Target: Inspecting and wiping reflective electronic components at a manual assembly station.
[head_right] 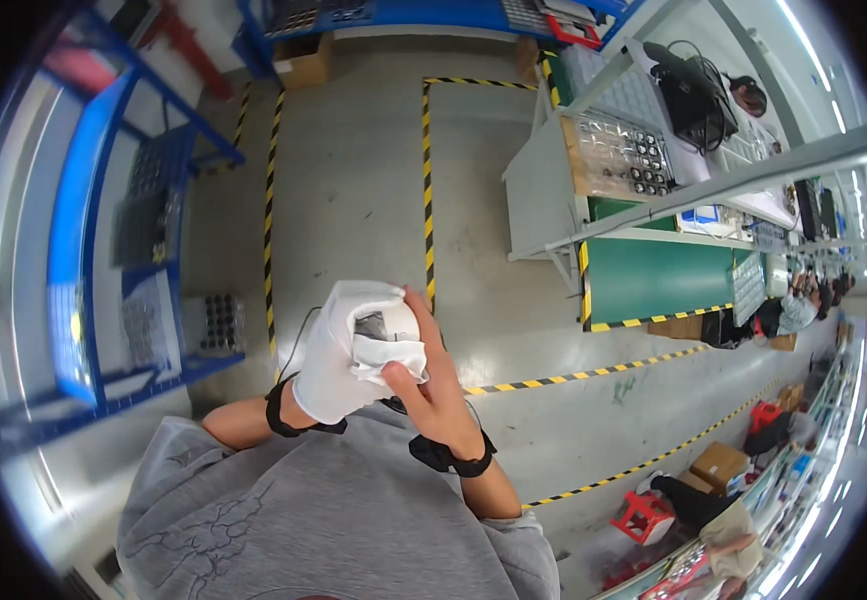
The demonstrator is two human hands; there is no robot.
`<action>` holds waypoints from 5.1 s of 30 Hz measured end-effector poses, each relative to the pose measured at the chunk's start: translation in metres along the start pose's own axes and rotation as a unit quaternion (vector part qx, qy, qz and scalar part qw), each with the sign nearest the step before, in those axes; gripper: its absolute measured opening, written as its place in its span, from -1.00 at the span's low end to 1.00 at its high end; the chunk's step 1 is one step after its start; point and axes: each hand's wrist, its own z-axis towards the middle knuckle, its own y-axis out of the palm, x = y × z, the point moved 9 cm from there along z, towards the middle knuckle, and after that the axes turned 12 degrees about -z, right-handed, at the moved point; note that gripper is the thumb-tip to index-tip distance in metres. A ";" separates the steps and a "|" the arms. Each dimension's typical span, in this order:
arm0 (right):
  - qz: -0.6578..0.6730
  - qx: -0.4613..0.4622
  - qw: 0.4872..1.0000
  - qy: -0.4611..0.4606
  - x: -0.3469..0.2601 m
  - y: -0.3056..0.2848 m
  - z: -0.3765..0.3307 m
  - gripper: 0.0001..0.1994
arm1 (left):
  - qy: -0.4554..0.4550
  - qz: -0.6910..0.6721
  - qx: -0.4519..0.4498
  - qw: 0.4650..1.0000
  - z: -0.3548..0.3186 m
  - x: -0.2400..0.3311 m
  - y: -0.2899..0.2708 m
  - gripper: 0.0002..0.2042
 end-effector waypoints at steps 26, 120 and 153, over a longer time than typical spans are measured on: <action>-0.098 0.201 0.974 0.032 0.038 -0.181 0.839 -0.41 | -0.103 -0.128 -0.129 0.978 0.801 -0.342 -0.115 -0.35; 0.166 0.934 0.026 -0.315 0.343 -1.443 0.671 -0.67 | 0.012 -0.187 -0.904 0.384 1.506 -0.436 1.177 -0.65; 0.085 0.921 -0.052 -0.376 0.260 -1.452 0.654 -0.76 | -0.223 -0.176 -0.905 0.315 1.467 -0.480 1.160 -0.66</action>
